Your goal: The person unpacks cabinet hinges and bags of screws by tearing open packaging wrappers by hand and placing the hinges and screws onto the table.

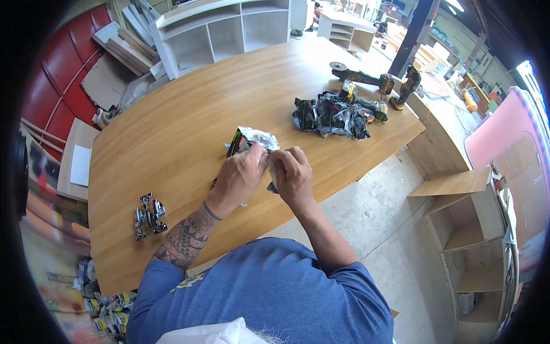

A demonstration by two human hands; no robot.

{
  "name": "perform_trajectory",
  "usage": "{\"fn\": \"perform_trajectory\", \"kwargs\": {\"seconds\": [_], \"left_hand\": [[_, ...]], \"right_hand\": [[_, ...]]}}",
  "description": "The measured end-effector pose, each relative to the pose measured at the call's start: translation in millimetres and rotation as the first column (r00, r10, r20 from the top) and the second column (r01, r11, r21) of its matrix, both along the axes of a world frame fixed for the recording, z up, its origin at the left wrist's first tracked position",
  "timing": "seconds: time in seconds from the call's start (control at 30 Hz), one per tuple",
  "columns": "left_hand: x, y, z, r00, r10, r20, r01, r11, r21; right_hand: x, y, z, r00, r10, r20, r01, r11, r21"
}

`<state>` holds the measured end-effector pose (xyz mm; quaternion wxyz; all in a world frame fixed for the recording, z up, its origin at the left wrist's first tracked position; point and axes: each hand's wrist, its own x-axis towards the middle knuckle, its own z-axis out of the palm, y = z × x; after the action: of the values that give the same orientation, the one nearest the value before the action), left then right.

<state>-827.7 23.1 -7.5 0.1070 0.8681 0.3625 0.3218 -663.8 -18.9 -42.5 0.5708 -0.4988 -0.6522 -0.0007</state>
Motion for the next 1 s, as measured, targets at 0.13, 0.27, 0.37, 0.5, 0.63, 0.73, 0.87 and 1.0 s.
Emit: {"fn": "perform_trajectory", "kwargs": {"seconds": [0.13, 0.27, 0.37, 0.5, 0.63, 0.73, 0.87, 1.0], "left_hand": [[5.3, 10.4, -13.6, 0.999, -0.001, 0.039, 0.001, 1.000, 0.020], [8.8, 21.4, -18.2, 0.999, -0.041, 0.036, 0.040, 0.998, 0.043], [-9.9, 68.3, -30.3, 0.943, 0.298, -0.149, -0.309, 0.949, -0.059], [-36.8, 67.8, 22.0, 0.971, 0.150, 0.189, -0.164, 0.985, 0.058], [-14.6, 33.5, 45.2, 0.920, -0.166, 0.355, 0.240, 0.955, -0.175], [-5.0, 23.2, 11.2, 0.858, -0.187, 0.477, 0.382, 0.855, -0.351], [14.2, 8.0, -4.3, 0.804, -0.121, 0.582, 0.465, 0.737, -0.491], [25.3, 11.4, -22.3, 0.804, -0.067, 0.591, 0.437, 0.741, -0.510]], "right_hand": [[0.1, -0.6, 0.3, 0.999, 0.011, 0.036, -0.011, 1.000, -0.006], [9.6, -0.6, -4.3, 0.997, -0.022, 0.069, 0.022, 1.000, 0.009], [8.5, -26.4, 21.6, 0.996, -0.041, 0.073, 0.038, 0.998, 0.040], [14.1, -38.6, 51.4, 0.972, -0.084, -0.220, 0.090, 0.996, 0.017], [36.2, -24.5, 36.9, 0.901, 0.152, -0.406, -0.202, 0.976, -0.081], [35.6, -17.5, 25.0, 0.889, 0.135, -0.439, -0.199, 0.974, -0.105], [34.1, -13.7, 9.0, 0.717, 0.185, -0.672, -0.354, 0.927, -0.123], [34.8, -10.1, -7.8, 0.654, 0.233, -0.720, -0.442, 0.890, -0.113]]}}
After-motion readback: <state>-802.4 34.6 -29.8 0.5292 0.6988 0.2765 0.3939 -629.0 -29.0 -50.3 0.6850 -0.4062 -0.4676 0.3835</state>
